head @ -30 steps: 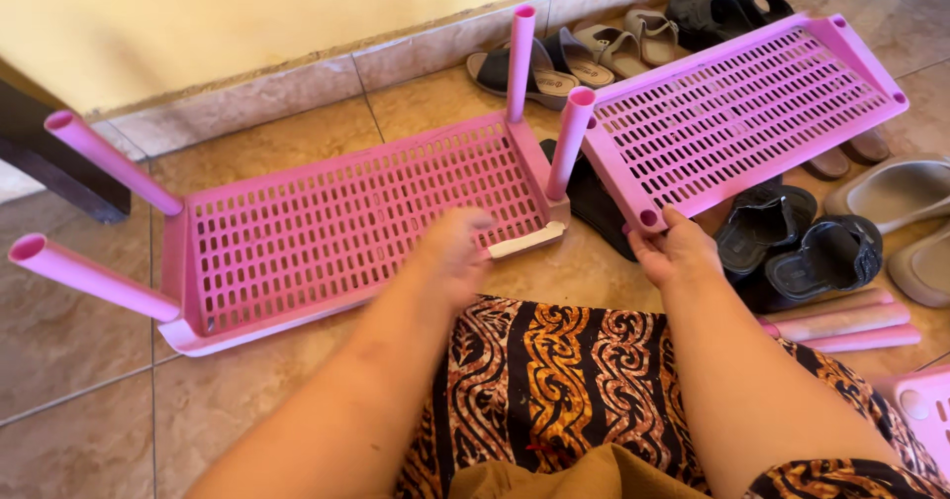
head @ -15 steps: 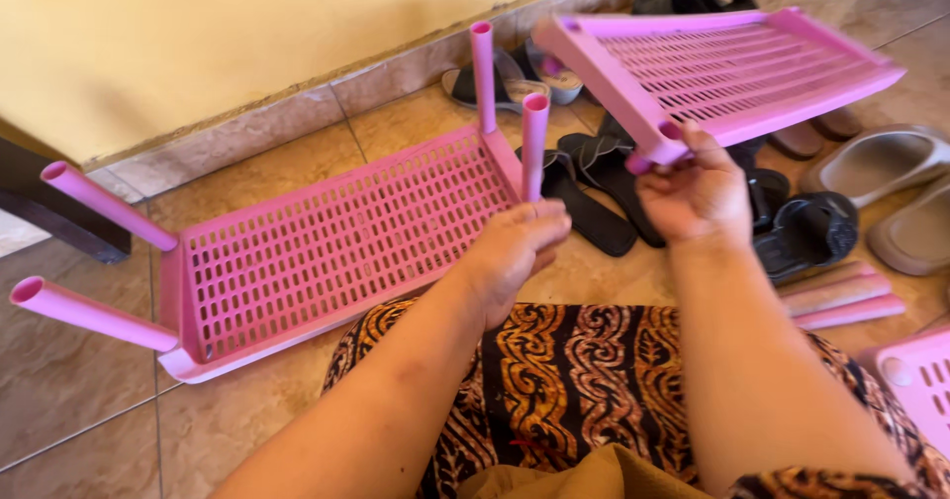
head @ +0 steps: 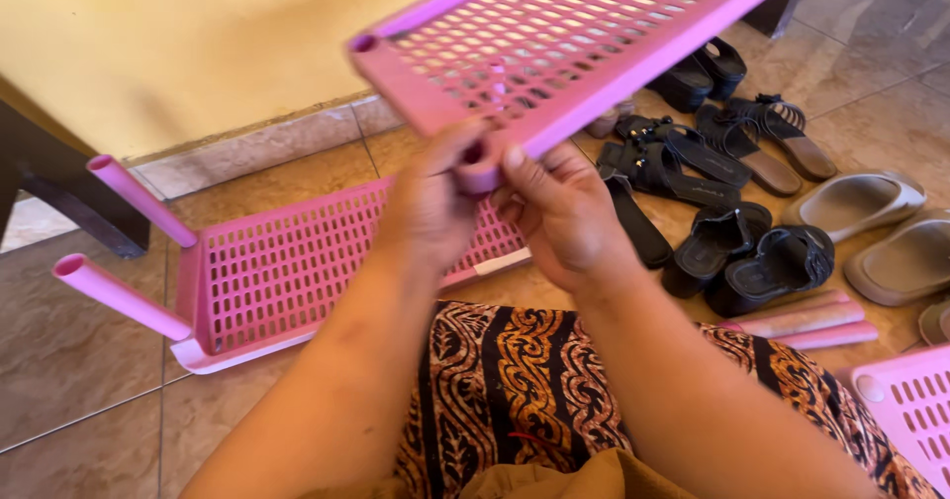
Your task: The person assembles a pink plastic shoe rack by inserting cylindrical legs into two perforated trays and securing them. They handle the trays and legs by hand, aligning and pushing the parts together to form a two-tiered rack.
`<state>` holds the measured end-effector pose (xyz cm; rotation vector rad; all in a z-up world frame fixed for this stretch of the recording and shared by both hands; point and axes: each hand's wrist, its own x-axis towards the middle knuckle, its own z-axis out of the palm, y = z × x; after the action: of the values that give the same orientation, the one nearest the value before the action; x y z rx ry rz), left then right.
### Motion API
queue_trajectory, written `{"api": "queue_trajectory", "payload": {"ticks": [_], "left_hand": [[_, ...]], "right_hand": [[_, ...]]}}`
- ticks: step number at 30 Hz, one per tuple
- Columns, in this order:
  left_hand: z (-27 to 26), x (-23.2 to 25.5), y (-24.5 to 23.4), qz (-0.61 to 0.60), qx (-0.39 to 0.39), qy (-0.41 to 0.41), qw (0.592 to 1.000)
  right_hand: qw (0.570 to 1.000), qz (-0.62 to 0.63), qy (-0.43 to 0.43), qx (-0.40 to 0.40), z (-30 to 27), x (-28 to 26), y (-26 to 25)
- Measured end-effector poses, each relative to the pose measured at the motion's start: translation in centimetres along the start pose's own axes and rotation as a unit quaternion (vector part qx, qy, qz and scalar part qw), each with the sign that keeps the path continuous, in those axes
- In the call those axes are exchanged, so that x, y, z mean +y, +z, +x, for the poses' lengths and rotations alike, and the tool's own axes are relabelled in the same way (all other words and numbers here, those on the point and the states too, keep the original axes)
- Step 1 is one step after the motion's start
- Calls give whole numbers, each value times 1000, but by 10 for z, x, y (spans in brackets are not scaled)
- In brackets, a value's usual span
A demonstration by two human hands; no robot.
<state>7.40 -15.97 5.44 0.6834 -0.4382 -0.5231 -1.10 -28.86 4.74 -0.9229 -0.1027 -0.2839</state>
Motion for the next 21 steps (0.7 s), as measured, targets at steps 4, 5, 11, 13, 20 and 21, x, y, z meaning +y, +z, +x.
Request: {"api": "queue_trajectory", "payload": {"ticks": [4,5,11,13,20,21], "left_hand": [[-50,67,-39,64,48,44,996],[-65,83,-47,62,53,50,995],[-127,144,-75,65,89,66,992],[-136,148,-82,33,73,132,988],[-143,92,-68,-148,-36,86,985],[-141,81,-60,-93,-34,42,994]], "right_hand": [[998,32,19,-47,7,-27,-14],[998,42,-31,-19,7,-37,-17],[986,135,-96,29,-4,-58,-12],[983,162,-77,32,-1,-49,-6],[966,255,-12,51,24,4,36],[959,279,7,41,25,12,44]]}}
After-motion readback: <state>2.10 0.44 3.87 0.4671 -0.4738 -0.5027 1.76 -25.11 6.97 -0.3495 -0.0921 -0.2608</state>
